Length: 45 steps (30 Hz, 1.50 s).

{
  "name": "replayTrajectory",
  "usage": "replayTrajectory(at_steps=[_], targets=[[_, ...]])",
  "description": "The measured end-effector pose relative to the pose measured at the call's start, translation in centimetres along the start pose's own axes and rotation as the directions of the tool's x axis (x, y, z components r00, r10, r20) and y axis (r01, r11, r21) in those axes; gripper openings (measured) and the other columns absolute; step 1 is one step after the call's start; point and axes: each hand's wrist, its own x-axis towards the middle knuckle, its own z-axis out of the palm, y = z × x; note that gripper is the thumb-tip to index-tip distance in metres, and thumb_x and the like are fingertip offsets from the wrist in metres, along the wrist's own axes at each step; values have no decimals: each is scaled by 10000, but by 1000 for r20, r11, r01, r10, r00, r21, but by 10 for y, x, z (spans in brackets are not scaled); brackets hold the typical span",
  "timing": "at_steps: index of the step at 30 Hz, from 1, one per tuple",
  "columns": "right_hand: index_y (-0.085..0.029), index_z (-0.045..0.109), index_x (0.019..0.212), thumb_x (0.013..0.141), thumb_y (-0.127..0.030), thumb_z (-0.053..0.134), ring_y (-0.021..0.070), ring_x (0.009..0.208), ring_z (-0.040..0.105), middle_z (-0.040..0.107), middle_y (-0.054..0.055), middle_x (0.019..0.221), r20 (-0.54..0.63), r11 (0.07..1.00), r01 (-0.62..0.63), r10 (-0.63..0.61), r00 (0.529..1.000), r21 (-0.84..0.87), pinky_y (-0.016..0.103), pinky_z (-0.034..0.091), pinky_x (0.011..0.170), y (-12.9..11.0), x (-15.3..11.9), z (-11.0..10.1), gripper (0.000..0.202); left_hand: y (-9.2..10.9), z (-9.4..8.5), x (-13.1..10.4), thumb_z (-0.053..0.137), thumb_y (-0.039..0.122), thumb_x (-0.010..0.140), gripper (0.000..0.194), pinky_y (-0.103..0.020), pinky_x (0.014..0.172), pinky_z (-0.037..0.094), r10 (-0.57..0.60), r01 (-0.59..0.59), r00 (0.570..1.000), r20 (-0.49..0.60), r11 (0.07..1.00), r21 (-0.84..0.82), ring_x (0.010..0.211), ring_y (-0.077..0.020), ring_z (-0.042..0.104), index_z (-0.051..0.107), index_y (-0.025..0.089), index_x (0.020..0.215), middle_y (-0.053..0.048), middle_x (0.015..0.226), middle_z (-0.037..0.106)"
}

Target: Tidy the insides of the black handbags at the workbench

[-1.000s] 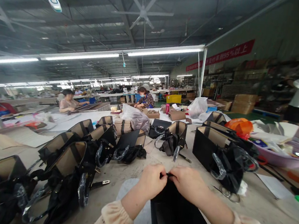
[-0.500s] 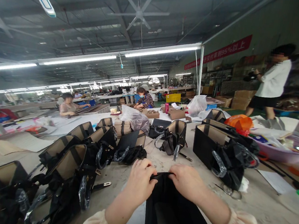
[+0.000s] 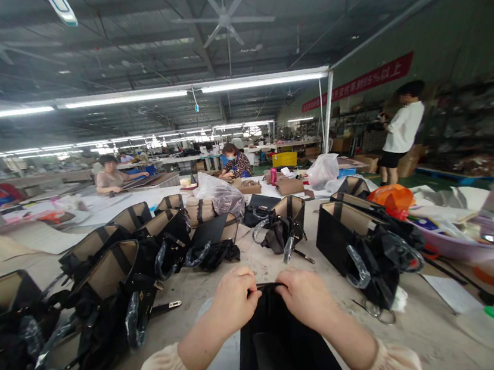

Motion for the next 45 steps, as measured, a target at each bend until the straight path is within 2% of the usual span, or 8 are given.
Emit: replayTrajectory(at_steps=[7,13,19,26,31,34,40,45], targets=[[-215,667,774,834,-238,494,185,832,633,692,23,853,3,1000,-10,10,1000,19,263,415,679,3,2,0,185,2,-1,2,676,90,696,129,-321,767,460,38,-37,999,38,999,-25,826,-174,594,641,181,612,-20,887,648],[-214,664,769,841,-233,479,190,837,635,693,23,842,-3,1000,-6,7,1000,20,272,414,682,1,3,0,199,3,0,0,750,198,681,48,-388,871,456,-28,28,1000,-5,1000,-6,932,-220,605,728,211,721,-31,989,673],[-212,666,773,845,-240,482,190,839,636,700,27,852,-1,1000,-10,10,1000,15,273,412,683,1,4,1,199,3,6,5,703,161,722,79,-346,794,467,-14,14,1000,-21,1000,-11,848,-195,594,755,220,715,-27,864,669],[-223,673,785,838,-242,483,191,844,635,699,19,855,4,1000,-21,21,1000,23,271,401,668,6,3,3,198,2,7,6,685,111,687,130,-295,752,448,26,-23,999,30,994,-106,818,-163,570,739,221,644,-13,832,624],[-222,667,764,831,-242,485,192,815,634,699,15,832,-2,999,-28,28,1000,33,277,386,647,7,5,3,196,2,11,6,648,87,673,137,-275,737,459,-43,54,997,61,980,-192,781,-146,598,715,195,622,-16,855,632],[-226,663,754,825,-240,491,186,818,630,697,8,832,-3,999,-24,24,1000,43,270,377,640,7,5,2,186,1,12,5,633,82,668,125,-278,744,464,-92,98,995,38,974,-202,759,-148,613,698,178,623,-23,841,650],[-235,666,753,823,-257,495,182,802,624,693,5,829,-5,998,-22,22,1000,56,267,361,622,7,5,2,186,-4,11,4,621,88,679,117,-268,746,463,-79,74,997,-25,981,-179,761,-151,614,651,177,610,-21,801,658],[-239,669,750,824,-276,498,183,795,620,691,6,819,-7,998,-21,21,1000,66,268,354,616,8,8,6,191,-3,11,4,608,80,682,128,-261,728,459,-116,110,993,-36,986,-126,749,-153,609,628,177,601,-20,771,661]])
